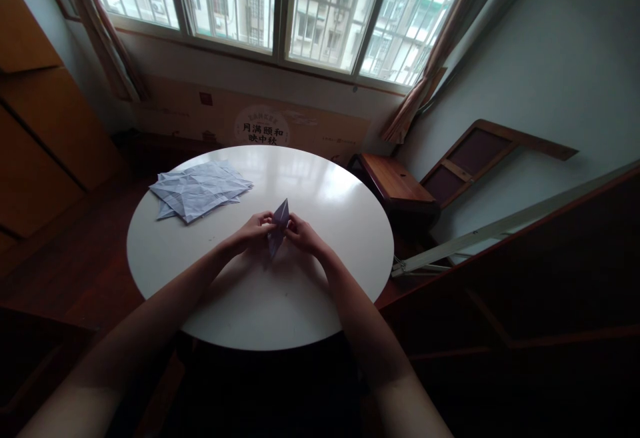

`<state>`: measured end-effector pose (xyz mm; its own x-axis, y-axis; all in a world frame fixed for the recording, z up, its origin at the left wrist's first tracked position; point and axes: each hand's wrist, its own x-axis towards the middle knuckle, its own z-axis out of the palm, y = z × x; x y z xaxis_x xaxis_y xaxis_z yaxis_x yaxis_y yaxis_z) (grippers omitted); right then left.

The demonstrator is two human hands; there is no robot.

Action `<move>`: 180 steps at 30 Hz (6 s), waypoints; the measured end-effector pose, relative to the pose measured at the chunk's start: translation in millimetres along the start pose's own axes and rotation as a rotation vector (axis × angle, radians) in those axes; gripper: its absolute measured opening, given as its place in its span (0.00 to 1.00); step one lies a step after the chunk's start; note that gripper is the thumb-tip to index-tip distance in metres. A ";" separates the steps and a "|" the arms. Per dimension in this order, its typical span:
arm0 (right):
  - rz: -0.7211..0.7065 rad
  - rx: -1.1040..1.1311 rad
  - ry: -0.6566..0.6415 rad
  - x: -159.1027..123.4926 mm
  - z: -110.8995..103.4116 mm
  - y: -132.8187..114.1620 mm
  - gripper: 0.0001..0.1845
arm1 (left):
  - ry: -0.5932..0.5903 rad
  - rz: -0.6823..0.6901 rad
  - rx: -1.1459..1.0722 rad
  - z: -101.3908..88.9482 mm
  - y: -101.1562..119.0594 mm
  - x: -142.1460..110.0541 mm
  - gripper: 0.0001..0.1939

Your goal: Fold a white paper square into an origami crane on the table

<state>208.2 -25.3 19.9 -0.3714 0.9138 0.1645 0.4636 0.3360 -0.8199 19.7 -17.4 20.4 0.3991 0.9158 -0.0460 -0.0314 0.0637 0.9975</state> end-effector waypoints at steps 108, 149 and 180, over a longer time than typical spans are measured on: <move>-0.025 -0.011 -0.034 -1.0 0.7 -0.4 0.11 | -0.107 0.121 0.129 -4.4 -1.9 1.9 0.25; -0.024 -0.034 -0.022 -0.5 0.5 0.3 0.09 | -0.143 0.182 0.155 -9.2 -8.1 8.0 0.23; -0.027 -0.013 -0.035 -0.4 1.0 2.3 0.11 | -0.141 0.198 0.179 -8.2 -5.7 6.2 0.24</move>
<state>208.6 -25.2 17.4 -0.4117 0.8959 0.1665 0.4633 0.3632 -0.8084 14.8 -8.8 14.0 0.5251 0.8385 0.1457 0.0356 -0.1927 0.9806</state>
